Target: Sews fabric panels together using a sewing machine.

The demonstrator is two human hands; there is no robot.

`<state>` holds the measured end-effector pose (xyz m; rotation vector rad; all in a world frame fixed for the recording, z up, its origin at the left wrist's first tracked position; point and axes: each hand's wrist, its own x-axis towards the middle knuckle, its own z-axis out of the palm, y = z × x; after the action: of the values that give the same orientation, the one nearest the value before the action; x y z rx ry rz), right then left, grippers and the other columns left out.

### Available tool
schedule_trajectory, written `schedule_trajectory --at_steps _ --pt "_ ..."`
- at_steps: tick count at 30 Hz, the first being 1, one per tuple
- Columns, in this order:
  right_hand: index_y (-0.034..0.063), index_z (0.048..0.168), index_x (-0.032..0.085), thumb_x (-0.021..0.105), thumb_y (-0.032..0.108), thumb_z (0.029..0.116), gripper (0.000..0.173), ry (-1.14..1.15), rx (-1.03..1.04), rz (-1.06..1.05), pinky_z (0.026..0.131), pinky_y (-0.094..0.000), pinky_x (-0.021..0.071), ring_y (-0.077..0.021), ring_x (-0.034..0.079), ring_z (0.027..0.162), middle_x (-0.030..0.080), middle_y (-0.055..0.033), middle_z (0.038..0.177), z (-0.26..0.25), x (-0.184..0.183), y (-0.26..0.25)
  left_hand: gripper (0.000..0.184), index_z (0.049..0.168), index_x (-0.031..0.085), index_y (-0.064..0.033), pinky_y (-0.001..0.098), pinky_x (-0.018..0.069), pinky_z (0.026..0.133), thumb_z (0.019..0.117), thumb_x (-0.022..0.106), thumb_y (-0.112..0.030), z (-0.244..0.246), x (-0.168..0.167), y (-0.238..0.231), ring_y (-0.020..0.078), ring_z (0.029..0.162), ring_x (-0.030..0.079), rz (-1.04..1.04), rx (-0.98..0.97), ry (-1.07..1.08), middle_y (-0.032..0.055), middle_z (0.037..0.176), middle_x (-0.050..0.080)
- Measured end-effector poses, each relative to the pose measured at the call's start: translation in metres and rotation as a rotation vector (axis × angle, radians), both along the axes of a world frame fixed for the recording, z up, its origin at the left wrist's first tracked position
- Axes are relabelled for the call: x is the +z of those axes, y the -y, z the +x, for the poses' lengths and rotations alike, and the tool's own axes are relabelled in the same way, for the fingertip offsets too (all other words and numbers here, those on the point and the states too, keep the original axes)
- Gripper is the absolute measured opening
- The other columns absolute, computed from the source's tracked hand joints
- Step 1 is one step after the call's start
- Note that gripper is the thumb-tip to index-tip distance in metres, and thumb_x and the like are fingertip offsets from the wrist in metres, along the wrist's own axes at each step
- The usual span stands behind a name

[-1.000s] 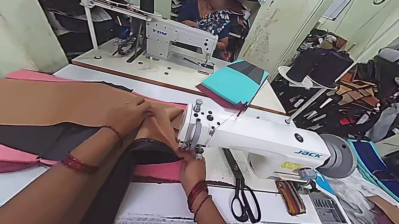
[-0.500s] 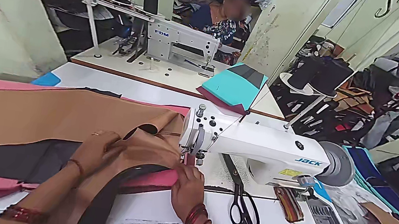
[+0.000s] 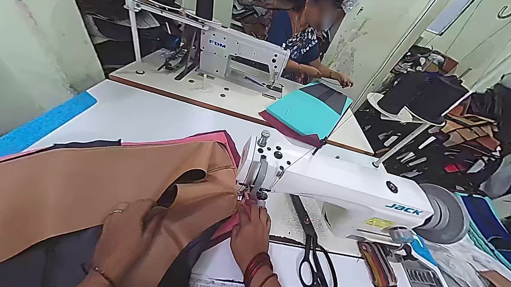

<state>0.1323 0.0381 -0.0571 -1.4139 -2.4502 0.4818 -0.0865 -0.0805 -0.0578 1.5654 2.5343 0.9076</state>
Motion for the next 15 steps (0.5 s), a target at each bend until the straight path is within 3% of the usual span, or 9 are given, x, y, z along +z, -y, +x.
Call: schedule_trajectory --at_steps 3,5,8,10,11,12,14,15 --pt "0.0155 0.135 0.069 0.054 0.011 0.0959 0.042 -0.011 -0.022 -0.019 0.118 -0.0574 0.0312 -0.0411 0.039 0.146 0.052 -0.0179 0.152 0.001 0.000 -0.007 0.031 0.107 0.069 0.0089 0.0707 0.0448 0.092 0.0962 0.060 -0.020 0.019 -0.003 0.007 0.0552 0.103 0.064 0.009 0.068 0.001 0.0307 0.101 0.069" --pt "0.0140 0.132 0.071 0.054 0.010 0.0967 0.039 -0.077 -0.021 0.016 0.116 -0.0589 0.0334 -0.0422 0.042 0.145 0.056 -0.0174 0.149 0.002 -0.007 -0.010 0.038 0.108 0.068 0.0094 0.0722 0.0440 0.091 0.0949 0.059 -0.025 0.029 -0.007 0.014 0.0564 0.103 0.063 0.028 0.082 0.009 0.0311 0.102 0.068" --pt "0.0113 0.130 0.072 0.053 0.007 0.0971 0.038 -0.143 -0.014 0.024 0.117 -0.0592 0.0340 -0.0420 0.043 0.144 0.058 -0.0175 0.146 0.004 -0.009 -0.013 0.064 0.116 0.067 0.0117 0.0728 0.0410 0.098 0.0869 0.073 -0.045 0.028 0.002 0.023 0.0588 0.112 0.059 -0.078 -0.014 0.076 0.0351 0.113 0.065" --pt "0.0097 0.128 0.073 0.054 0.005 0.0968 0.037 -0.188 -0.012 0.042 0.117 -0.0591 0.0350 -0.0422 0.045 0.143 0.061 -0.0172 0.143 0.007 -0.010 -0.011 0.041 0.111 0.069 0.0118 0.0708 0.0434 0.096 0.0887 0.075 -0.022 0.024 0.015 0.025 0.0563 0.111 0.060 -0.119 -0.107 0.076 0.0347 0.112 0.065" --pt "0.0078 0.125 0.074 0.055 0.002 0.0951 0.036 -0.240 -0.002 0.079 0.116 -0.0599 0.0361 -0.0434 0.048 0.140 0.064 -0.0174 0.138 0.009 -0.012 -0.009 0.026 0.109 0.069 0.0112 0.0686 0.0469 0.091 0.0881 0.070 -0.004 0.023 0.025 0.024 0.0538 0.107 0.063 -0.100 -0.147 0.057 0.0333 0.110 0.066" --pt "0.0062 0.121 0.076 0.056 0.000 0.0928 0.036 -0.300 0.018 0.134 0.114 -0.0620 0.0375 -0.0449 0.052 0.136 0.068 -0.0177 0.133 0.010 -0.013 -0.008 0.025 0.109 0.069 0.0112 0.0672 0.0500 0.088 0.0848 0.063 0.010 0.024 0.038 0.022 0.0519 0.104 0.066 -0.063 -0.173 0.033 0.0325 0.109 0.067" --pt "0.0051 0.112 0.078 0.058 -0.002 0.0883 0.032 -0.363 0.069 0.250 0.106 -0.0641 0.0430 -0.0435 0.061 0.126 0.074 -0.0140 0.121 0.011 -0.016 -0.003 0.028 0.106 0.070 0.0094 0.0650 0.0555 0.076 0.0824 0.057 0.018 0.024 0.060 0.008 0.0493 0.093 0.071 0.053 -0.197 -0.092 0.0302 0.104 0.070" --pt "0.0058 0.111 0.079 0.058 -0.003 0.0873 0.032 -0.354 0.091 0.269 0.104 -0.0640 0.0444 -0.0419 0.063 0.123 0.075 -0.0120 0.119 0.011 -0.015 -0.002 0.026 0.108 0.070 0.0079 0.0655 0.0556 0.073 0.0870 0.057 0.016 0.019 0.071 -0.004 0.0498 0.092 0.071 0.049 -0.201 -0.130 0.0302 0.105 0.070"
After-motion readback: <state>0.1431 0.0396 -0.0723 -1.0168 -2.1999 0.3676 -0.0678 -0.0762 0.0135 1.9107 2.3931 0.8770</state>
